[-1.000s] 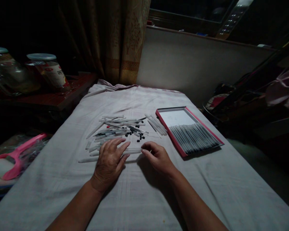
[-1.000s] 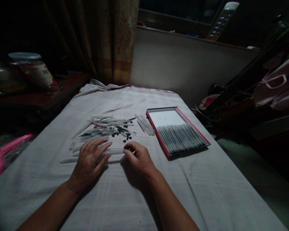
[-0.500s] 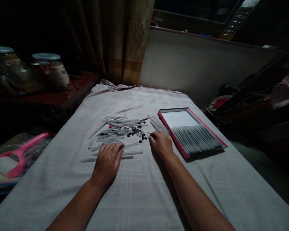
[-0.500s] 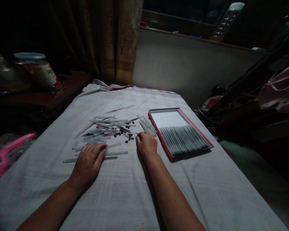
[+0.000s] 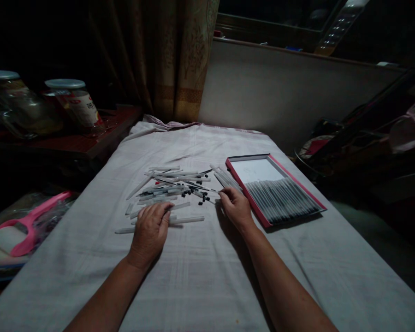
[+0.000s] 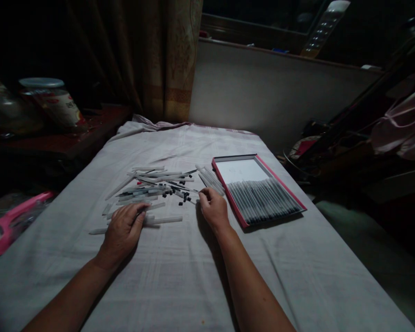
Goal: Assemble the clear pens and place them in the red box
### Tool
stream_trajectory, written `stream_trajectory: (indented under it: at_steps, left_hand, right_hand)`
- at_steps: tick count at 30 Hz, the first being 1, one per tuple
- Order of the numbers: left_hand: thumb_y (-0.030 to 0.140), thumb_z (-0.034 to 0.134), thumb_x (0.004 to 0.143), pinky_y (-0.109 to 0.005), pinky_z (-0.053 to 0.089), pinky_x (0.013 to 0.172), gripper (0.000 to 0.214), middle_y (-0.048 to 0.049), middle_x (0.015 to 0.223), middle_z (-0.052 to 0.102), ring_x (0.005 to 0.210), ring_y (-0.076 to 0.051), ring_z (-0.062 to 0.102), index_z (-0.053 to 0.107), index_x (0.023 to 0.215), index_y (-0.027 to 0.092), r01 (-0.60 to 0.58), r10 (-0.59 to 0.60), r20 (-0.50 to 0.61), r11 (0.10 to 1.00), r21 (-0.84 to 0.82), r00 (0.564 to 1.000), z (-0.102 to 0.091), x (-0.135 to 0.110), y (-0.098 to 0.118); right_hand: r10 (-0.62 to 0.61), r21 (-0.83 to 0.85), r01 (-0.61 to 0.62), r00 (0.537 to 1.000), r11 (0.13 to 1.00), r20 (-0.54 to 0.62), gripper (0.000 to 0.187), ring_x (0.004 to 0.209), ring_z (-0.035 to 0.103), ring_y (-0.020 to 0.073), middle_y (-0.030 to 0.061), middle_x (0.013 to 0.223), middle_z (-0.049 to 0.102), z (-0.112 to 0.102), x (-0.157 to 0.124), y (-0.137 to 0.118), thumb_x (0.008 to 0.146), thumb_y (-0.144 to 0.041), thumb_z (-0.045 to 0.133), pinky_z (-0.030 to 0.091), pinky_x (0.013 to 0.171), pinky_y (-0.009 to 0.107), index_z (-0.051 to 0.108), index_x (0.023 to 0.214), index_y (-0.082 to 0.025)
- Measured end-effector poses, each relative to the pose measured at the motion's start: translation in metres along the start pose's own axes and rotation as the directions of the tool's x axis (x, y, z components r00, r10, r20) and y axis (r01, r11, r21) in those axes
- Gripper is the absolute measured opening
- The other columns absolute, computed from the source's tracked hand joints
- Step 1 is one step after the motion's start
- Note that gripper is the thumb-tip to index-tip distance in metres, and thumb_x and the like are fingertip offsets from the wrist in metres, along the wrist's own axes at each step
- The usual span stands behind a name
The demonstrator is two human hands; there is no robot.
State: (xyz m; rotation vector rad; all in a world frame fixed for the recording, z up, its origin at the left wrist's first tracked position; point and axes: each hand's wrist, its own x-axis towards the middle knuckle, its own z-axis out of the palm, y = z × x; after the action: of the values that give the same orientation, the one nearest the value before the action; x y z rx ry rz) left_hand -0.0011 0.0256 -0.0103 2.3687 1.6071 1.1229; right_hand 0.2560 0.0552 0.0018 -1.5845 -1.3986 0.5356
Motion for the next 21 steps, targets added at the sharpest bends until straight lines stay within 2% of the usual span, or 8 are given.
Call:
stream_trajectory:
  at_steps: [1, 3, 6, 12, 21]
  left_hand:
    - [0.027, 0.042, 0.095, -0.040, 0.046, 0.089, 0.025, -0.0072, 0.097, 0.072, 0.094, -0.024, 0.065, 0.064, 0.105, 0.021, 0.009, -0.009, -0.008, 1.000, 0.009, 1.000, 0.000, 0.000, 0.000]
    - [0.028, 0.042, 0.095, -0.040, 0.045, 0.089, 0.025, -0.0071, 0.095, 0.072, 0.094, -0.025, 0.065, 0.064, 0.104, 0.021, 0.013, -0.013, -0.023, 1.000, 0.018, 1.000, -0.001, 0.000, 0.001]
    - [0.028, 0.042, 0.095, -0.040, 0.045, 0.088, 0.025, -0.0070, 0.095, 0.072, 0.093, -0.025, 0.065, 0.064, 0.103, 0.021, 0.011, -0.010, -0.025, 1.000, 0.010, 1.000, -0.001, 0.000, 0.001]
    - [0.027, 0.042, 0.093, -0.040, 0.045, 0.090, 0.024, -0.0066, 0.097, 0.072, 0.094, -0.024, 0.064, 0.064, 0.104, 0.022, 0.043, -0.043, 0.016, 0.999, -0.003, 0.999, 0.000, 0.000, 0.000]
    - [0.026, 0.042, 0.093, -0.040, 0.045, 0.090, 0.023, -0.0063, 0.096, 0.072, 0.094, -0.024, 0.065, 0.064, 0.102, 0.023, 0.022, -0.022, 0.009, 1.000, 0.005, 1.000, 0.002, -0.001, 0.000]
  right_hand:
    - [0.050, 0.169, -0.043, 0.998, 0.985, -0.039, 0.014, 0.072, 0.068, 0.0193, 0.0054, 0.081, 0.073, -0.003, -0.004, 0.000, 0.082, -0.033, 0.060, 0.053, 0.064, 0.031, 0.065, 0.082, -0.020]
    - [0.172, 0.445, -0.113, 0.981, 0.888, -0.093, 0.022, 0.068, 0.069, 0.0175, 0.0057, 0.084, 0.074, -0.008, -0.014, -0.002, 0.079, -0.041, 0.065, 0.051, 0.053, 0.026, 0.063, 0.083, -0.019]
    - [0.265, 0.639, -0.124, 0.955, 0.759, -0.129, 0.028, 0.065, 0.069, 0.0152, 0.0061, 0.086, 0.074, -0.013, -0.028, -0.011, 0.075, -0.043, 0.072, 0.051, 0.048, 0.023, 0.061, 0.083, -0.018]
    - [0.256, 0.728, -0.059, 0.953, 0.683, -0.163, 0.028, 0.064, 0.069, 0.0140, 0.0036, 0.084, 0.075, -0.014, -0.040, -0.030, 0.076, -0.042, 0.075, 0.055, 0.052, 0.024, 0.060, 0.084, -0.020]
    - [0.266, 0.741, -0.117, 0.960, 0.661, -0.085, 0.028, 0.065, 0.070, 0.0143, 0.0042, 0.085, 0.074, -0.009, -0.043, -0.032, 0.075, -0.041, 0.076, 0.057, 0.054, 0.024, 0.062, 0.084, -0.019]
